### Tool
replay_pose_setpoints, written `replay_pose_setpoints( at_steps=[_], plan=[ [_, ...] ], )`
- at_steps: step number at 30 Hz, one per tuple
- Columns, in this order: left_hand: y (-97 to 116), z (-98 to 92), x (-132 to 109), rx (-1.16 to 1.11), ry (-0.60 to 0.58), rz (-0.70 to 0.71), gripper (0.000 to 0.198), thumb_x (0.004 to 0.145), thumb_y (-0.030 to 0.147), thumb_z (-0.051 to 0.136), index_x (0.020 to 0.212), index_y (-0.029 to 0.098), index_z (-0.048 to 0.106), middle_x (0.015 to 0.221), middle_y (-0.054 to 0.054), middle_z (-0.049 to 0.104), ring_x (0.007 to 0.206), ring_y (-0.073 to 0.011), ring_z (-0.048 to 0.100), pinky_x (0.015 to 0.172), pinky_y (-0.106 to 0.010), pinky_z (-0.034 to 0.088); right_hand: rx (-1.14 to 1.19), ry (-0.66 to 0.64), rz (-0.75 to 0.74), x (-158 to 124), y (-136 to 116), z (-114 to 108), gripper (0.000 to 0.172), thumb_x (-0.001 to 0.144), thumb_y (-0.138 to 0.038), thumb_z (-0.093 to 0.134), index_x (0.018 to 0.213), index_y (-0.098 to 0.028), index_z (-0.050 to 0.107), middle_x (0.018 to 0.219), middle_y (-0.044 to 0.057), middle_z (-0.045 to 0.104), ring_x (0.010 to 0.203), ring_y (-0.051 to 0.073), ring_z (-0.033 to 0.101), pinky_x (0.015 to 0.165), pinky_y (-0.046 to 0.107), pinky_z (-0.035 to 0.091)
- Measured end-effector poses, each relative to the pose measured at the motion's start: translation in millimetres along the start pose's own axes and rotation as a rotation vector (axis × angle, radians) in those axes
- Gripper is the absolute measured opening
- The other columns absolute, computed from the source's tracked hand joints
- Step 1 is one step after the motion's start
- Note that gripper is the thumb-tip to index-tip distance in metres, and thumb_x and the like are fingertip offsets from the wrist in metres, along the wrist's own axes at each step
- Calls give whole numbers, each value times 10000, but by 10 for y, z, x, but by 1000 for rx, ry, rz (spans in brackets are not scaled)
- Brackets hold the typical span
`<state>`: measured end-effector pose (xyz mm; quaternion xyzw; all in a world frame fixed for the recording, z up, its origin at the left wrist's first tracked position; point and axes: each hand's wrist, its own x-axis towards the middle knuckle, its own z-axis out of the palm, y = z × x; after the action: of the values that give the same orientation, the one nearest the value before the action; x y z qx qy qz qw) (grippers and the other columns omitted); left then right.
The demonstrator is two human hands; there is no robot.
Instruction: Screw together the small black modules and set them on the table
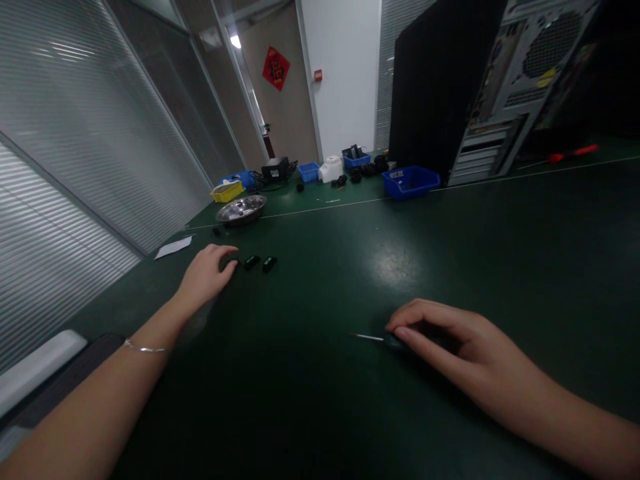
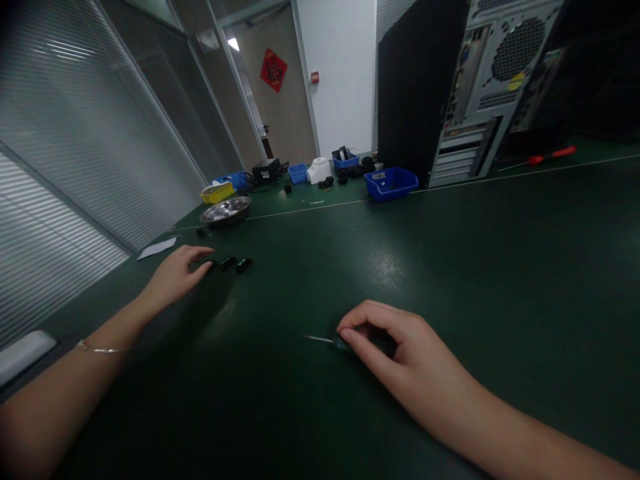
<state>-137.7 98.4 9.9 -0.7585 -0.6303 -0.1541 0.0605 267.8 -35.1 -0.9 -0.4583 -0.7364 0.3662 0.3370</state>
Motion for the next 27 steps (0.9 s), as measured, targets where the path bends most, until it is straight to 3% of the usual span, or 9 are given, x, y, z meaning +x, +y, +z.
replay_pose_setpoints(
  at_steps=[4, 7, 9, 12, 16, 19, 22, 27],
  plan=[
    [-155, 91, -7, -22, -67, -30, 266, 924, 306, 628, 1135, 147, 652, 1088, -92, 661, 974, -259, 644, 861, -422, 523, 8, 5, 9, 0, -8, 2, 207, 951, -342, 543, 933, -243, 725, 927, 44, 743, 865, 237, 702, 743, 347, 561],
    [-131, 69, -10, -47, -22, -60, 226, 929, 275, 608, 1113, 153, 655, 1076, -98, 673, 976, -278, 644, 874, -451, 519, 10, -4, 14, -2, -17, 5, 202, 950, -331, 544, 935, -239, 723, 936, 48, 743, 872, 238, 702, 745, 348, 562],
    [-6, -13, -19, -76, 56, -81, 256, 916, 276, 574, 1129, 157, 650, 1084, -121, 675, 978, -312, 638, 872, -468, 517, 14, -4, 15, -4, -14, 6, 200, 950, -322, 541, 932, -232, 718, 932, 49, 742, 868, 237, 701, 742, 347, 561],
    [404, -152, -101, -169, 134, -24, 341, 933, 308, 556, 1231, 146, 596, 1147, -126, 658, 1004, -299, 622, 901, -454, 507, 22, -10, 14, -4, 6, 4, 198, 950, -324, 543, 954, -231, 717, 942, 47, 739, 879, 233, 698, 750, 347, 558],
    [1131, -167, -403, -342, -28, 186, 295, 912, 330, 649, 1192, 236, 642, 1108, -27, 694, 919, -205, 651, 821, -321, 547, 54, 15, 9, 18, 39, -3, 192, 941, -348, 573, 937, -235, 728, 968, 40, 735, 928, 228, 688, 823, 357, 538],
    [1475, -75, -651, -600, -308, 357, 238, 892, 208, 684, 1128, 228, 671, 1029, -17, 707, 884, -183, 654, 798, -301, 536, 87, 50, 51, 37, 61, -12, 193, 909, -390, 624, 918, -236, 740, 948, 41, 736, 923, 239, 684, 814, 364, 528],
    [1575, -13, -779, -753, -435, 432, 231, 894, 153, 680, 1120, 203, 669, 1040, -40, 691, 958, -203, 639, 846, -333, 507, 93, 62, 62, 39, 82, -16, 186, 856, -399, 702, 953, -246, 744, 965, 37, 726, 911, 243, 675, 781, 363, 523],
    [1577, -21, -785, -763, -442, 453, 225, 883, 128, 682, 1102, 181, 675, 1038, -58, 659, 968, -217, 608, 847, -348, 475, 101, -13, -38, 11, 100, 10, 122, 865, -289, 725, 980, -257, 748, 1030, 26, 708, 975, 210, 669, 850, 334, 529]
  ],
)
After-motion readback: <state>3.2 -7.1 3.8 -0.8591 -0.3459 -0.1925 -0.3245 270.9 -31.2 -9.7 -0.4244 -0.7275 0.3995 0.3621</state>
